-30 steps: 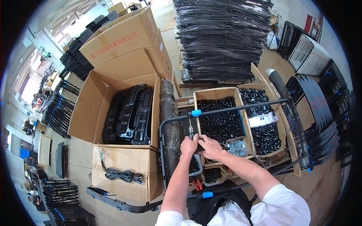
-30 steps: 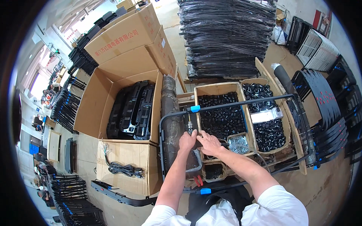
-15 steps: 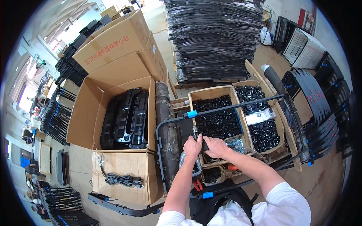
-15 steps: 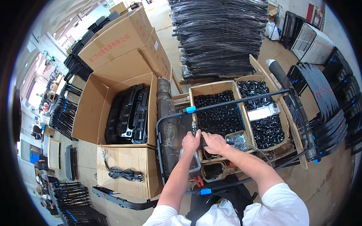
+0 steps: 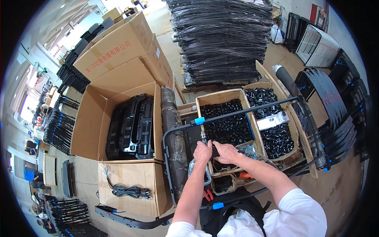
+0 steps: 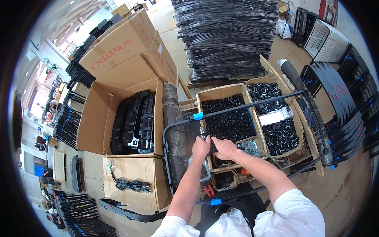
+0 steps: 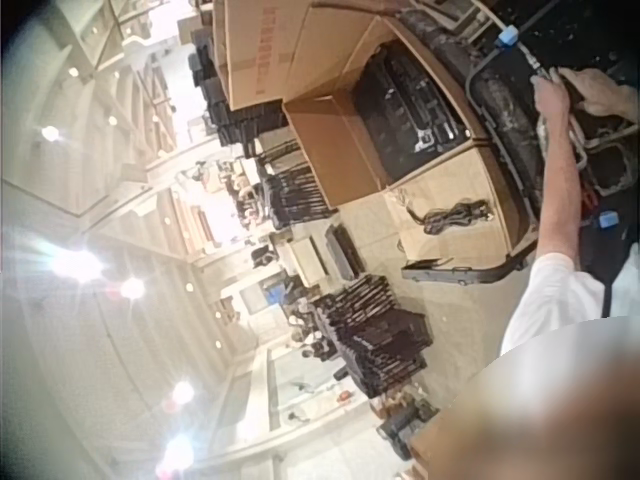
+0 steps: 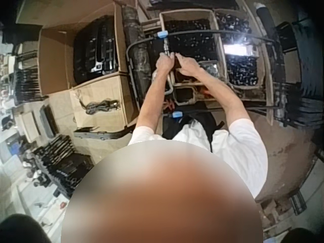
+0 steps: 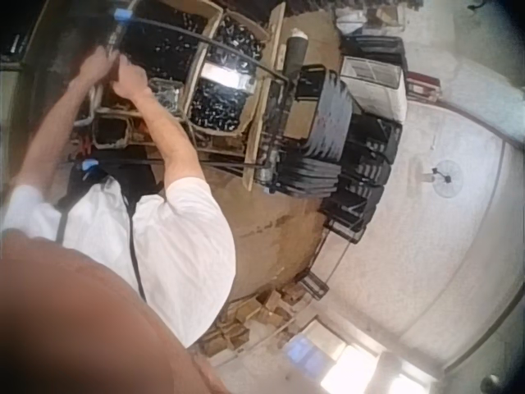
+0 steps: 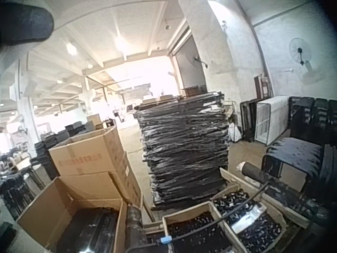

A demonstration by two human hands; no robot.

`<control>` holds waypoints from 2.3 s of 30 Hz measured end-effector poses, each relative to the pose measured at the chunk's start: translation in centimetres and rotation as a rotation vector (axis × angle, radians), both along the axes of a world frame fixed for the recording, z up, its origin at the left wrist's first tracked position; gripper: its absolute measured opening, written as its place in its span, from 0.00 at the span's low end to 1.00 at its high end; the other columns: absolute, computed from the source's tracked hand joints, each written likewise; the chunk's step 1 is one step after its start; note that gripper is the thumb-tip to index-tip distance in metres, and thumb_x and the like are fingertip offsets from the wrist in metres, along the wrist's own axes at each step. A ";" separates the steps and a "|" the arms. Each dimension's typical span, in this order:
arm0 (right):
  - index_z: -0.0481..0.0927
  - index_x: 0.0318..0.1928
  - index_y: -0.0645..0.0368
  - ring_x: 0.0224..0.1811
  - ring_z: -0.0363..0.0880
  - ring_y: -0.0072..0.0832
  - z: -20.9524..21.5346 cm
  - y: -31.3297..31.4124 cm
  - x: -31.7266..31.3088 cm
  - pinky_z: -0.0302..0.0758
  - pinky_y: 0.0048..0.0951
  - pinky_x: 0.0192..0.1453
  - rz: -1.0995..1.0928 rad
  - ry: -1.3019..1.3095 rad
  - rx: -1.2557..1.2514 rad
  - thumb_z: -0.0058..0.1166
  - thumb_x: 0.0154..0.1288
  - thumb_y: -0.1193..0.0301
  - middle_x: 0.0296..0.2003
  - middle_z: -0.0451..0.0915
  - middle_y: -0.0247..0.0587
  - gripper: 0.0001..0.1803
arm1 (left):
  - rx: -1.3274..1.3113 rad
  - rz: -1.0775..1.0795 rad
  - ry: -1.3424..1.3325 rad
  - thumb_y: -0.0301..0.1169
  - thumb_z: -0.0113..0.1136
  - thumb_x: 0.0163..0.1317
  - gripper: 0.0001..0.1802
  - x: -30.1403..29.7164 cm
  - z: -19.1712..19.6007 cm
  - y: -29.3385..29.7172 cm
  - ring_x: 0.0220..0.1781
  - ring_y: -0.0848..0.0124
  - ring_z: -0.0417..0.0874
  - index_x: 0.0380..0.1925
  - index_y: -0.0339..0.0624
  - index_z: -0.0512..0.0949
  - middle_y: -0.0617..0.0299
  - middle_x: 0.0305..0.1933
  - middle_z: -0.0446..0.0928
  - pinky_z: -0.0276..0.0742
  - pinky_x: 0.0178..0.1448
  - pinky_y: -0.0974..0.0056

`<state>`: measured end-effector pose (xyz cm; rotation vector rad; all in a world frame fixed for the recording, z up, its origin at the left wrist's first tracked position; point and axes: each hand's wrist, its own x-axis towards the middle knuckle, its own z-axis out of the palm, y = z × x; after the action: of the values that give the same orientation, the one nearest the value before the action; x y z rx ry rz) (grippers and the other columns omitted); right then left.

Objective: Assemble small plastic components onto metal chair frames using a pneumatic tool.

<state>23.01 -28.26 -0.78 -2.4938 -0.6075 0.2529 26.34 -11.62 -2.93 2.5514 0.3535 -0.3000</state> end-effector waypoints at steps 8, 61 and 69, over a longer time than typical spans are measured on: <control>0.62 0.68 0.67 0.53 0.86 0.60 0.1 0.0 1.0 0.83 0.52 0.57 -0.021 0.037 -0.028 0.72 0.60 0.60 0.50 0.86 0.64 0.44 | 0.019 -0.004 -0.031 0.60 0.57 0.73 0.36 0.7 -0.2 -0.4 0.53 0.37 0.89 0.47 0.30 0.75 0.31 0.48 0.86 0.84 0.58 0.40; 0.74 0.70 0.60 0.46 0.83 0.50 7.9 0.4 -28.3 0.80 0.48 0.53 0.099 -0.242 0.095 0.74 0.52 0.68 0.53 0.79 0.50 0.42 | -0.744 0.325 -0.321 0.47 0.68 0.73 0.23 -31.1 6.8 0.8 0.40 0.70 0.81 0.42 0.33 0.81 0.54 0.37 0.85 0.80 0.48 0.58; 0.71 0.72 0.60 0.42 0.82 0.49 1.3 -1.3 -39.7 0.81 0.48 0.48 0.289 -0.106 0.118 0.72 0.52 0.65 0.47 0.80 0.50 0.45 | -0.700 0.460 -0.304 0.47 0.68 0.74 0.22 -45.9 1.0 -0.4 0.35 0.69 0.77 0.42 0.35 0.80 0.58 0.33 0.81 0.78 0.45 0.58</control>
<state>-16.67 -29.53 0.49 -2.3124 -0.9990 0.1863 -19.56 -11.97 -1.90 1.7326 0.5811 0.1264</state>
